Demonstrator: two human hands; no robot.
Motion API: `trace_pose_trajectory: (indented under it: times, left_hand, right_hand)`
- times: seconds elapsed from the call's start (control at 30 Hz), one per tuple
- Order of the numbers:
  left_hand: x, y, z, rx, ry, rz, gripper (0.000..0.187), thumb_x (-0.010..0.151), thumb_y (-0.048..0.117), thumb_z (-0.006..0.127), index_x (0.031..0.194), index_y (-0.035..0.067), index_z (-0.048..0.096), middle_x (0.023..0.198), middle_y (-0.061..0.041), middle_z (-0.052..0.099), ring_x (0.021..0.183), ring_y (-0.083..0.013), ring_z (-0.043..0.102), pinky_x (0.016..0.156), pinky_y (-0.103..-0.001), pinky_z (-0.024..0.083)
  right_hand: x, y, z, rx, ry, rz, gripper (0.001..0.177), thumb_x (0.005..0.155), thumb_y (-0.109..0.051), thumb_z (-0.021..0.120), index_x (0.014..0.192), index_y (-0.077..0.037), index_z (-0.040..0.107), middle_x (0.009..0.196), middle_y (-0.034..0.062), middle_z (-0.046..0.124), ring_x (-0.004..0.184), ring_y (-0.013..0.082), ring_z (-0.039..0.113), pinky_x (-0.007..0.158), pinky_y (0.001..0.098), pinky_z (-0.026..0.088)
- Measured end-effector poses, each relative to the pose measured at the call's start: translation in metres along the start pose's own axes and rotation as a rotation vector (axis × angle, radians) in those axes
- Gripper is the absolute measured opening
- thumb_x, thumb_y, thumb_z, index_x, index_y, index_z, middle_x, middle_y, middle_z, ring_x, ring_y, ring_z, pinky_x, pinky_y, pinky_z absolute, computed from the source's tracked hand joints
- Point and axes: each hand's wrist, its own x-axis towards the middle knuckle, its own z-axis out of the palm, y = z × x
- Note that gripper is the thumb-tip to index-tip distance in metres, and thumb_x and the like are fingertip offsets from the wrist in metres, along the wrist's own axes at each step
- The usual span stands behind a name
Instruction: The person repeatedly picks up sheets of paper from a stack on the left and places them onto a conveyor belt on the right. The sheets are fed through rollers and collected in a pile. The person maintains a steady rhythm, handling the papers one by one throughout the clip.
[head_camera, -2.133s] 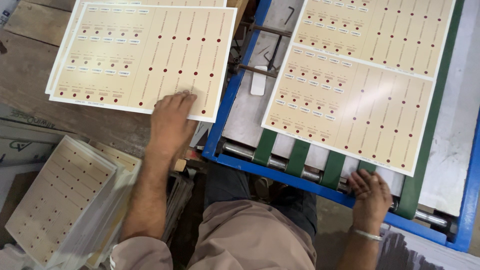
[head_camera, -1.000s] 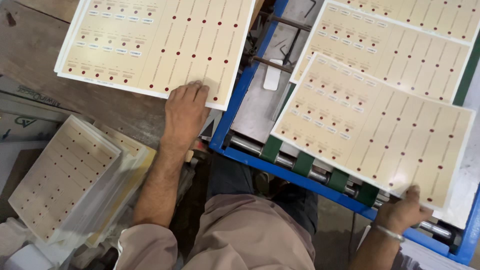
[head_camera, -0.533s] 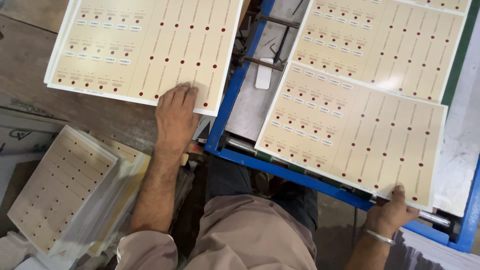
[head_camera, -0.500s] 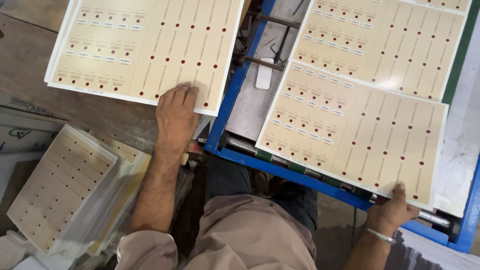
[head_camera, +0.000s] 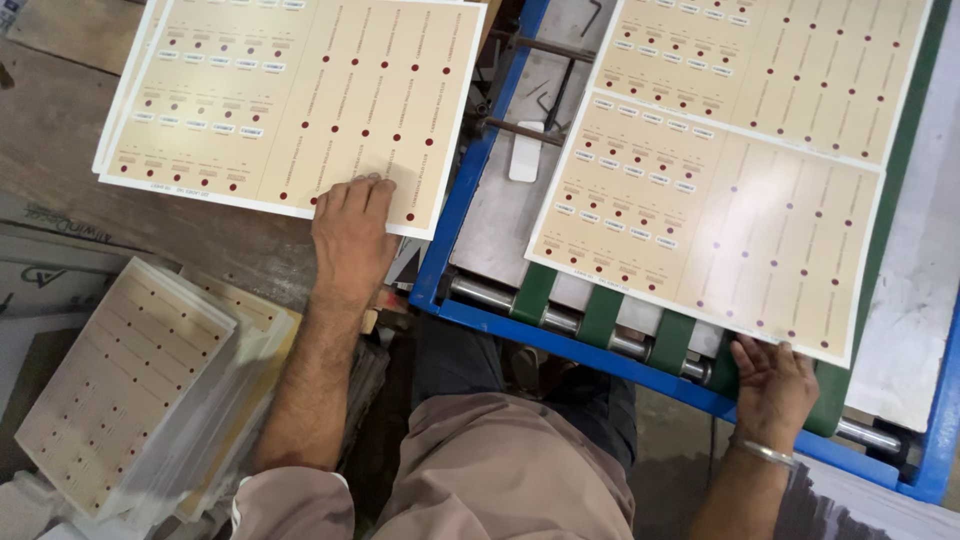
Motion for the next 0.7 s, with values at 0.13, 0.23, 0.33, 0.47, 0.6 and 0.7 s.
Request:
trace_pose_trajectory:
  times: [0.13,0.23,0.33,0.47,0.6,0.7]
  left_hand:
    - [-0.004,0.000,-0.002,0.000,-0.020,0.005,0.050,0.075,-0.004,0.073,0.124,0.004,0.067,0.122,-0.011,0.066,0.113,-0.0320,0.060,0.098,-0.048,0.048]
    - [-0.001,0.000,0.000,-0.002,0.015,0.015,0.047,0.078,-0.003,0.073,0.123,0.004,0.067,0.123,-0.011,0.066,0.113,-0.0316,0.060,0.098,-0.048,0.048]
    - [-0.003,-0.001,0.000,-0.006,0.009,0.017,0.047,0.077,-0.003,0.073,0.123,0.004,0.067,0.122,-0.011,0.066,0.113,-0.0316,0.060,0.098,-0.048,0.048]
    - [-0.002,-0.002,0.001,0.004,-0.010,0.016,0.049,0.075,-0.001,0.075,0.123,0.003,0.067,0.121,-0.013,0.066,0.112,-0.0323,0.060,0.097,-0.048,0.048]
    - [-0.003,-0.002,0.001,0.021,-0.024,0.024,0.051,0.075,-0.001,0.076,0.125,0.003,0.067,0.123,-0.013,0.065,0.113,-0.0314,0.060,0.099,-0.047,0.048]
    - [0.000,-0.002,-0.005,-0.002,-0.060,0.034,0.055,0.071,0.003,0.079,0.125,0.001,0.067,0.123,-0.016,0.065,0.112,-0.0336,0.060,0.097,-0.049,0.047]
  right_hand:
    - [0.026,0.007,0.002,-0.119,0.092,0.041,0.029,0.113,-0.009,0.047,0.138,0.004,0.053,0.111,0.0163,0.072,0.092,0.0267,0.076,0.075,0.0356,0.067]
    - [0.053,0.014,0.006,-0.142,0.097,0.032,0.026,0.111,-0.007,0.050,0.134,0.003,0.056,0.107,0.0152,0.072,0.088,0.0261,0.077,0.071,0.0347,0.067]
    - [0.070,0.018,0.006,-0.130,0.079,0.029,0.026,0.109,-0.005,0.051,0.134,0.001,0.057,0.106,0.0151,0.073,0.085,0.0261,0.077,0.068,0.0340,0.065]
    - [0.083,0.014,0.015,-0.111,0.041,0.012,0.025,0.109,-0.006,0.051,0.132,0.002,0.057,0.102,0.0155,0.072,0.082,0.0263,0.075,0.068,0.0341,0.065]
    - [0.077,0.000,0.028,-0.107,0.067,0.071,0.025,0.110,-0.010,0.054,0.129,0.007,0.056,0.101,0.0165,0.071,0.085,0.0281,0.076,0.074,0.0361,0.067]
    - [0.056,-0.005,0.044,-0.116,0.052,0.089,0.027,0.110,-0.013,0.054,0.127,0.008,0.056,0.102,0.0175,0.072,0.090,0.0286,0.075,0.080,0.0377,0.067]
